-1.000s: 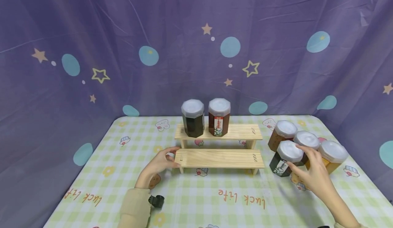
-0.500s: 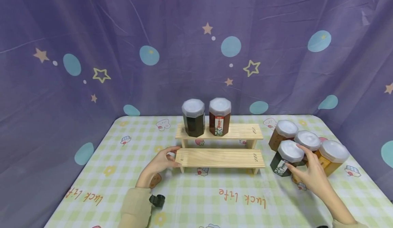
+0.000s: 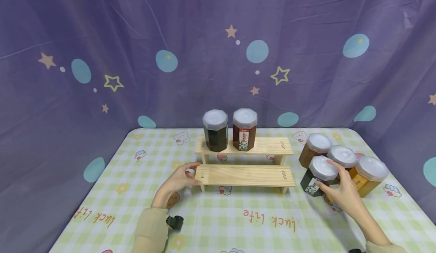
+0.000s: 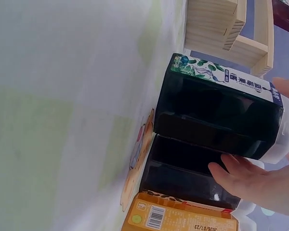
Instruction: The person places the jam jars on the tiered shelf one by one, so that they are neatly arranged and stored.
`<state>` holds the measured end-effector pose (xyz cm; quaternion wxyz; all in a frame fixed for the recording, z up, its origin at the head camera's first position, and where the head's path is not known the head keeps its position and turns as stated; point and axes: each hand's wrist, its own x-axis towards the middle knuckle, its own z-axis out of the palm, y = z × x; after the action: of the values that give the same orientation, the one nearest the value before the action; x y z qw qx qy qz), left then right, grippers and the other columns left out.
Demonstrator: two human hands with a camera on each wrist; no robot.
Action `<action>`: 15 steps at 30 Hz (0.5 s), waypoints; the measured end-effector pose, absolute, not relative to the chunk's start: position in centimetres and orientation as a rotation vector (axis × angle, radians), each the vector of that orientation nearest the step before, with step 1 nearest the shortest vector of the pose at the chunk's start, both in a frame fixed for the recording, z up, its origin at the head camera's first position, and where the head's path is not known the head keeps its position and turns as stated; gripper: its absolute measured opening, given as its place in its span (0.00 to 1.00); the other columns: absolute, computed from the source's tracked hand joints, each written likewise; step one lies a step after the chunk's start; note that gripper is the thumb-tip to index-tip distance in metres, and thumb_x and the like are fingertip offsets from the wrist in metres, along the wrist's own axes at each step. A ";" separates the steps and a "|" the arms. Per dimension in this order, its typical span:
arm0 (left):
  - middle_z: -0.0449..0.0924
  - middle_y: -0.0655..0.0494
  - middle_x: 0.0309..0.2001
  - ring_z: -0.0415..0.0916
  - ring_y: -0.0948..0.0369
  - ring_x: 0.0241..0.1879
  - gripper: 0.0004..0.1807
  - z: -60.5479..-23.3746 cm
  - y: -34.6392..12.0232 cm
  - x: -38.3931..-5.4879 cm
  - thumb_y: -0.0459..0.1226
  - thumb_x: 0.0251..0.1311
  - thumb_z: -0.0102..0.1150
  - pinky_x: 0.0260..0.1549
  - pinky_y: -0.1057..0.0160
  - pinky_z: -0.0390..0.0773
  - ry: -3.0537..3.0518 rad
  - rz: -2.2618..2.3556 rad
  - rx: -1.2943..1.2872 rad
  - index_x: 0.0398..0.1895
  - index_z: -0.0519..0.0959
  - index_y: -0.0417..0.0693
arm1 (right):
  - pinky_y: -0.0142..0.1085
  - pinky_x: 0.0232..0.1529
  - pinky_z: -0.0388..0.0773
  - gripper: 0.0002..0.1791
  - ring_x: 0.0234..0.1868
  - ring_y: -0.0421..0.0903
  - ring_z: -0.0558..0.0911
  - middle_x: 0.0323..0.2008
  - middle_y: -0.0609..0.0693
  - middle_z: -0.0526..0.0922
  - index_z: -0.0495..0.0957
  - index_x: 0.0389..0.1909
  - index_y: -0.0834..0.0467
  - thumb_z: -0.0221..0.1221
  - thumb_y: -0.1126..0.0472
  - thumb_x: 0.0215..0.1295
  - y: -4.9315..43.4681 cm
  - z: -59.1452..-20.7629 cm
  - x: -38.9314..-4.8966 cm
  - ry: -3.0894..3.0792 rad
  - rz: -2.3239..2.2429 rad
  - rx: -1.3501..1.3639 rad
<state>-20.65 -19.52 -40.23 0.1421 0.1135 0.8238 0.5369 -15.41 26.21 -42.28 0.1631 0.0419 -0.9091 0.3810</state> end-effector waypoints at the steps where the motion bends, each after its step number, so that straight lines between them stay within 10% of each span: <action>1: 0.64 0.35 0.48 0.68 0.58 0.28 0.35 -40.2 -19.5 -20.6 0.27 0.46 0.62 0.28 0.55 0.72 2.379 1.549 0.327 0.59 0.60 0.28 | 0.61 0.43 0.57 0.42 0.52 0.70 0.59 0.54 0.74 0.57 0.54 0.63 0.63 0.65 0.59 0.49 26.2 -42.3 -15.4 -2.595 1.088 0.117; 15: 0.64 0.35 0.48 0.68 0.58 0.28 0.35 -40.2 -19.5 -20.6 0.26 0.46 0.62 0.26 0.59 0.71 2.374 1.551 0.330 0.59 0.59 0.28 | 0.27 0.29 0.61 0.38 0.39 0.54 0.68 0.51 0.69 0.63 0.59 0.59 0.64 0.66 0.62 0.46 26.0 -42.7 -15.6 -2.537 1.000 0.098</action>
<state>-20.63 -19.55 -40.18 0.1429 0.1145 0.8229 0.5378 -15.64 25.99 -42.67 0.2049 0.0351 -0.9100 0.3588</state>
